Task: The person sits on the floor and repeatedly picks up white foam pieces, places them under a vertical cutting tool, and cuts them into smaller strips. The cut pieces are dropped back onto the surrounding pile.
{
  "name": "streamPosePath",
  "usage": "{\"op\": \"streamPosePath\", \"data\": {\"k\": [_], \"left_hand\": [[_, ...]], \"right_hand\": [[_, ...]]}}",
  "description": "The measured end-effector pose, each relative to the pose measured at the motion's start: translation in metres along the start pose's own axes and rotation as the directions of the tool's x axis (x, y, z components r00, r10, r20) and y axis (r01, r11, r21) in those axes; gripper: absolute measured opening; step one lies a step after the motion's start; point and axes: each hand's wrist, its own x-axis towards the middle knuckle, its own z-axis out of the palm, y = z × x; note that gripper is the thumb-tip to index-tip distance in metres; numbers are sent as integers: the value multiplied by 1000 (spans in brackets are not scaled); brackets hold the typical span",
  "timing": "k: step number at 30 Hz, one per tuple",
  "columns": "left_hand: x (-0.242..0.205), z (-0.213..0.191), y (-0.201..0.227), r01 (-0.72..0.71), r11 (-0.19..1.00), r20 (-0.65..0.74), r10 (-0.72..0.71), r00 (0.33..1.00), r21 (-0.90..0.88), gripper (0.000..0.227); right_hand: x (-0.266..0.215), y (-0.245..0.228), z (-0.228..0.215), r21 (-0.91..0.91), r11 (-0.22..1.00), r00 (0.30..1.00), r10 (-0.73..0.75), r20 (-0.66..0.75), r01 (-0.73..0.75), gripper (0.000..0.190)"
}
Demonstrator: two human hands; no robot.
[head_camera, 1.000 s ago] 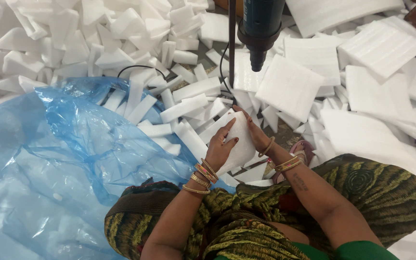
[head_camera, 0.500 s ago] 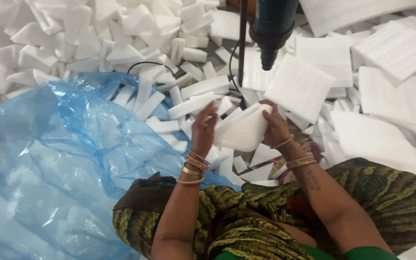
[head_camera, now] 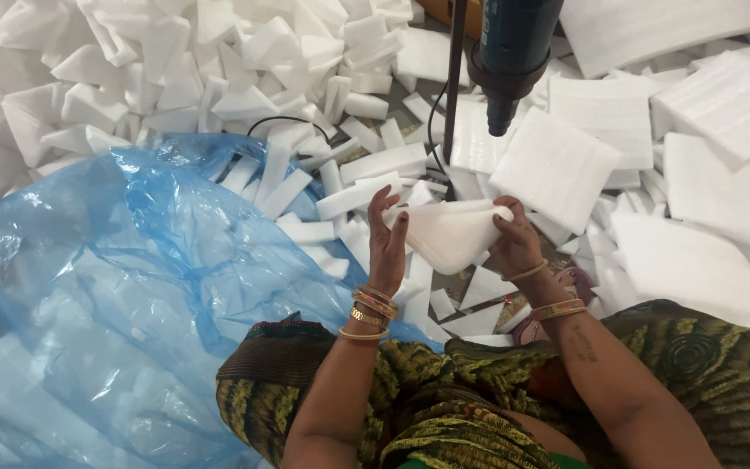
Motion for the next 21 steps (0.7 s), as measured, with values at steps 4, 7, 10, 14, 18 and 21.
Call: {"op": "streamPosePath", "data": {"k": [4, 7, 10, 14, 18, 21], "left_hand": [[4, 14, -4, -8, 969, -18, 3, 1000, -247, 41], [4, 23, 1, -79, 980, -35, 73, 997, -183, 34], [8, 31, 8, -146, 989, -33, 145, 989, -26, 32], [17, 43, 2, -126, 992, -46, 125, 991, -20, 30], [44, 62, -26, -46, 999, -67, 44, 997, -26, 29], [66, 80, -50, -8, 983, -18, 5, 1000, -181, 28]], "right_hand": [[-8, -18, -23, -268, 960, 996, 84, -4, -82, 25], [-10, -31, -33, -403, 887, 973, 228, -43, -226, 22], [-13, -40, -37, -461, 833, 945, 323, -41, -305, 23], [-17, -41, -52, -434, 841, 943, 326, -72, -324, 31], [-17, -31, -86, -367, 873, 947, 287, -146, -321, 37], [-15, -26, -107, -280, 916, 952, 238, -192, -286, 37]]}}
